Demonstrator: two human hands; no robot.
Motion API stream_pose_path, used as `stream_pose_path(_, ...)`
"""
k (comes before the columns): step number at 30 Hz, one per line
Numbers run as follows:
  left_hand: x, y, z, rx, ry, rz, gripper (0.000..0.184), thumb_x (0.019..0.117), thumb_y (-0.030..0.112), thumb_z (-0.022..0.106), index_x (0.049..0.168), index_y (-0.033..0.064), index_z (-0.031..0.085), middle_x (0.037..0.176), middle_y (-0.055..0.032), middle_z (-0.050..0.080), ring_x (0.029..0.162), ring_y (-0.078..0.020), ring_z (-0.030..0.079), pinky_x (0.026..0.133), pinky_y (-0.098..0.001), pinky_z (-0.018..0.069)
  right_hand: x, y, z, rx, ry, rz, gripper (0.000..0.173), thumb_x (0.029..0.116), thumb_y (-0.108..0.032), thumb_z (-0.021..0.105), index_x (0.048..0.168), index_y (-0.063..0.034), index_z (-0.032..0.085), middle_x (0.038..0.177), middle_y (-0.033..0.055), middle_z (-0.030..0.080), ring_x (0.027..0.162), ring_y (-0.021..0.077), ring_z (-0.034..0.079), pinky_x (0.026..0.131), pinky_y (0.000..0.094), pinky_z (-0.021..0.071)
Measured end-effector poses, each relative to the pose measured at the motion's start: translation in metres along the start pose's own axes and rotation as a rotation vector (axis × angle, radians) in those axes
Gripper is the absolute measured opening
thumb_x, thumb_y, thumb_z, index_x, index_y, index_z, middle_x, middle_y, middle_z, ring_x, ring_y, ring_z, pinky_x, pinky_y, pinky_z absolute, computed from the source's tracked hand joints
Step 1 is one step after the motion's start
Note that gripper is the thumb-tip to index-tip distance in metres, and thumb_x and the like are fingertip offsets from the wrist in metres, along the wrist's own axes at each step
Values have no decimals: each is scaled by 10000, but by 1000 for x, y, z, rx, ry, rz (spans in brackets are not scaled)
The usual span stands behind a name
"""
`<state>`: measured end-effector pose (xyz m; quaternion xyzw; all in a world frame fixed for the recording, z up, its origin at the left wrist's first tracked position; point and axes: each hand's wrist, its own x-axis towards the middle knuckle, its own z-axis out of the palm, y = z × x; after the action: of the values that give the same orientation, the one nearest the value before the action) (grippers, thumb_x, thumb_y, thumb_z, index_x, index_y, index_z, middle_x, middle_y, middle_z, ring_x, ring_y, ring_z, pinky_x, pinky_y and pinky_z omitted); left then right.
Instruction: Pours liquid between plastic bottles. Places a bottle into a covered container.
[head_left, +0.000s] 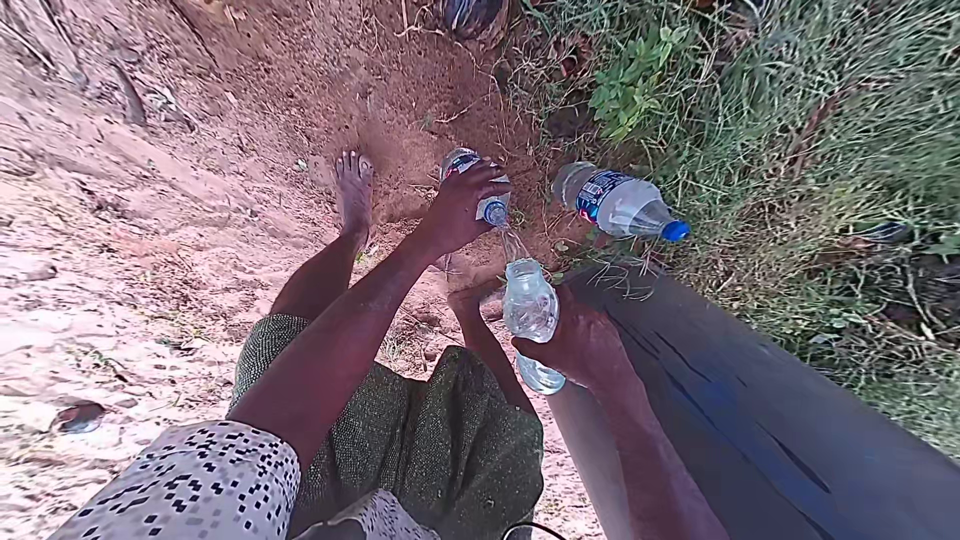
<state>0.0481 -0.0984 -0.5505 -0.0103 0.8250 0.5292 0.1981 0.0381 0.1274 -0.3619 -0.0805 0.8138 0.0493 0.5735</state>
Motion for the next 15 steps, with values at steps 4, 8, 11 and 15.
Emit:
stream_pose_path(4,1,0,0,2,9,0,540,847,200,787,1371,190,659,1535,-24,527,1520,-279,332,1216,-551,274,-1,0,-2,-4,-8,3,1016,669,-726,772,1425,-113,482,1076,153,716,1044,344,696,878,589,538)
stream_pose_path(8,0,2,-2,9,-10,-9,536,852,186,779,1374,184,656,1537,-29,523,1522,-276,327,1215,-557,274,-1,0,-2,7,-4,5,1007,673,-713,777,1425,-111,485,1073,157,717,1040,353,696,878,595,536)
stream_pose_path(11,0,2,-2,9,-12,-6,544,839,177,782,1368,189,658,1537,-28,523,1522,-278,327,1211,-564,281,-1,-1,-3,6,-17,11,1003,673,-711,778,1424,-113,486,1072,157,715,1040,350,695,878,596,534)
stream_pose_path(15,1,1,-2,7,-8,-2,535,848,198,780,1370,190,659,1535,-36,524,1520,-281,329,1218,-550,276,-2,-1,-1,6,-5,-1,999,672,-717,775,1421,-121,490,1063,149,719,1039,347,696,874,592,537)
